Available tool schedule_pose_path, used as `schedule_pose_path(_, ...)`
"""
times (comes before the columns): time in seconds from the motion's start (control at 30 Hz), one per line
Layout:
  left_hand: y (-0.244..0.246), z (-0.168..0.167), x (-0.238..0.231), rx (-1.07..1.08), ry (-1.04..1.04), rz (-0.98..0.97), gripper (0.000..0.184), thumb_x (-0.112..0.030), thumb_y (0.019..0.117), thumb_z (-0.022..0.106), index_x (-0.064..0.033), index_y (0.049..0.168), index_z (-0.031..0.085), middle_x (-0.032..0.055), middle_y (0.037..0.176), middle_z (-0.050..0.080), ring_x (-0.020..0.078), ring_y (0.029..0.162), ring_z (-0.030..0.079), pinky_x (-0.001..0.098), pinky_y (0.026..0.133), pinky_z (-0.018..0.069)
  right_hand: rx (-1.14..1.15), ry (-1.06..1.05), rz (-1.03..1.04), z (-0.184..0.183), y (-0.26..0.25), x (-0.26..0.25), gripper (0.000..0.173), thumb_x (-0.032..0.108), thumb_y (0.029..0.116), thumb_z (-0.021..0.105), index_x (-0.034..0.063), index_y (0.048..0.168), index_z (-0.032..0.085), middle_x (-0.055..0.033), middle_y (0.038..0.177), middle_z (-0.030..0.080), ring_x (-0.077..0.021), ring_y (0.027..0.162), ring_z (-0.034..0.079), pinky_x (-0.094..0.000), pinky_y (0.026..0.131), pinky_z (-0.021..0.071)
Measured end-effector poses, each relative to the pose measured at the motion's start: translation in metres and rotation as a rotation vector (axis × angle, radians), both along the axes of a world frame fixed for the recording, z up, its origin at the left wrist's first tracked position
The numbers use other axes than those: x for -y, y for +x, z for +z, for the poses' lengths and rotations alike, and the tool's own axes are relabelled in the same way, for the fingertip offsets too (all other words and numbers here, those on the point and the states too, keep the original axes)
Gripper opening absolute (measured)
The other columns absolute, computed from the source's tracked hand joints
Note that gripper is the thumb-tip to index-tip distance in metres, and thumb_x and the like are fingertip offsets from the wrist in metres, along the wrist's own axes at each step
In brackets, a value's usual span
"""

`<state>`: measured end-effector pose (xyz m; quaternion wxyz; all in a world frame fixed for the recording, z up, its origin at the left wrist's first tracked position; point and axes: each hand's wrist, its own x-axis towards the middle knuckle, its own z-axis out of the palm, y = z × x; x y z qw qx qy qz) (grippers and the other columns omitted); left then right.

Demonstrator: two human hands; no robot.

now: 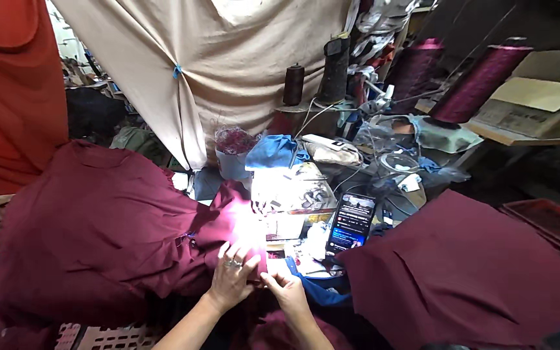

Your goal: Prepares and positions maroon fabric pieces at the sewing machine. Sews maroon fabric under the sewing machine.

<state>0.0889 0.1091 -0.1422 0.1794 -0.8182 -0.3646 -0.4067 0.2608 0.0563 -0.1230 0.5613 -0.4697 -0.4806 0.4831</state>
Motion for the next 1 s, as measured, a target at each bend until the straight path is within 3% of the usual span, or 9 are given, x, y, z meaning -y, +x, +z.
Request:
schedule_pose_path(0.1,0.008,0.010,-0.020,-0.041,-0.021,0.076,0.047,-0.010,0.0714,0.073,-0.0259,0.115,0.075,0.0153,0.123,0.070,0.0405,0.124,0.062,0.0740,0.105,0.0367,0.154,-0.004,-0.017,-0.009,0.001,-0.002,0.017,0.009,0.0928,0.066,0.0035,0.077,0.068,0.0011,0.068,0.068,-0.0043,0.063,0.066,-0.0226,0.065,0.0576)
schedule_pose_path(0.2,0.017,0.028,-0.027,-0.071,-0.147,0.139,0.049,0.002,0.0822,0.068,-0.0267,0.121,0.077,0.0067,0.133,0.070,0.0366,0.137,0.055,0.0776,0.110,0.0291,0.198,-0.061,-0.004,-0.017,0.000,-0.001,0.019,0.011,0.0941,0.064,0.0033,0.078,0.068,0.0018,0.067,0.068,-0.0035,0.062,0.065,-0.0227,0.064,0.0565)
schedule_pose_path(0.33,0.019,0.032,-0.029,-0.183,-0.252,0.188,0.055,0.002,0.0891,0.060,-0.0278,0.134,0.070,0.0017,0.143,0.064,0.0330,0.145,0.046,0.0766,0.115,0.0196,0.201,-0.060,-0.013,-0.020,-0.002,0.001,0.020,0.012,0.0945,0.063,0.0041,0.077,0.068,0.0027,0.066,0.066,-0.0026,0.060,0.063,-0.0217,0.062,0.0548)
schedule_pose_path(0.53,0.015,0.043,-0.035,-0.179,-0.258,0.145,0.056,0.005,0.0868,0.058,-0.0211,0.135,0.069,0.0004,0.144,0.063,0.0318,0.144,0.048,0.0766,0.114,0.0212,0.223,0.032,-0.124,-0.012,0.001,-0.033,0.019,0.014,0.0946,0.065,0.0015,0.082,0.070,-0.0013,0.070,0.066,-0.0064,0.065,0.064,-0.0251,0.066,0.0553)
schedule_pose_path(0.63,0.013,0.051,-0.041,-0.134,-0.217,0.066,0.043,0.001,0.0905,0.060,-0.0164,0.128,0.073,0.0054,0.140,0.066,0.0335,0.138,0.055,0.0752,0.113,0.0286,0.272,0.010,-0.139,0.005,0.005,-0.061,0.020,0.015,0.0960,0.065,-0.0024,0.089,0.071,-0.0056,0.077,0.067,-0.0108,0.073,0.064,-0.0323,0.074,0.0549)
schedule_pose_path(0.73,0.011,0.054,-0.051,-0.089,-0.155,0.017,0.034,-0.006,0.0960,0.057,-0.0177,0.122,0.075,0.0055,0.135,0.069,0.0302,0.132,0.060,0.0641,0.113,0.0386,0.191,-0.085,-0.130,0.025,0.003,-0.087,0.021,0.011,0.0980,0.064,-0.0078,0.105,0.069,-0.0105,0.086,0.069,-0.0135,0.079,0.065,-0.0337,0.079,0.0556)
schedule_pose_path(0.8,0.010,0.056,-0.058,-0.080,-0.174,-0.005,0.032,-0.004,0.0951,0.057,-0.0165,0.118,0.077,0.0064,0.129,0.072,0.0307,0.127,0.063,0.0578,0.110,0.0449,0.148,-0.121,-0.143,0.030,0.001,-0.103,0.024,0.012,0.1000,0.063,-0.0081,0.113,0.065,-0.0081,0.080,0.065,-0.0104,0.068,0.062,-0.0280,0.066,0.0553)
schedule_pose_path(0.87,0.009,0.058,-0.063,-0.062,-0.221,-0.026,0.029,-0.005,0.0945,0.058,-0.0128,0.115,0.078,0.0094,0.125,0.073,0.0329,0.124,0.065,0.0553,0.108,0.0471,0.175,-0.167,-0.117,0.030,0.002,-0.114,0.028,0.013,0.1021,0.060,-0.0090,0.120,0.061,-0.0082,0.079,0.061,-0.0102,0.064,0.056,-0.0277,0.062,0.0514)
schedule_pose_path(1.0,0.009,0.065,-0.069,-0.081,-0.283,-0.036,0.032,-0.003,0.0944,0.057,-0.0122,0.118,0.077,0.0107,0.130,0.071,0.0331,0.126,0.063,0.0543,0.108,0.0467,0.187,-0.201,-0.095,0.023,0.004,-0.119,0.023,0.012,0.1022,0.059,-0.0094,0.109,0.063,-0.0045,0.069,0.058,-0.0079,0.056,0.054,-0.0253,0.056,0.0494)
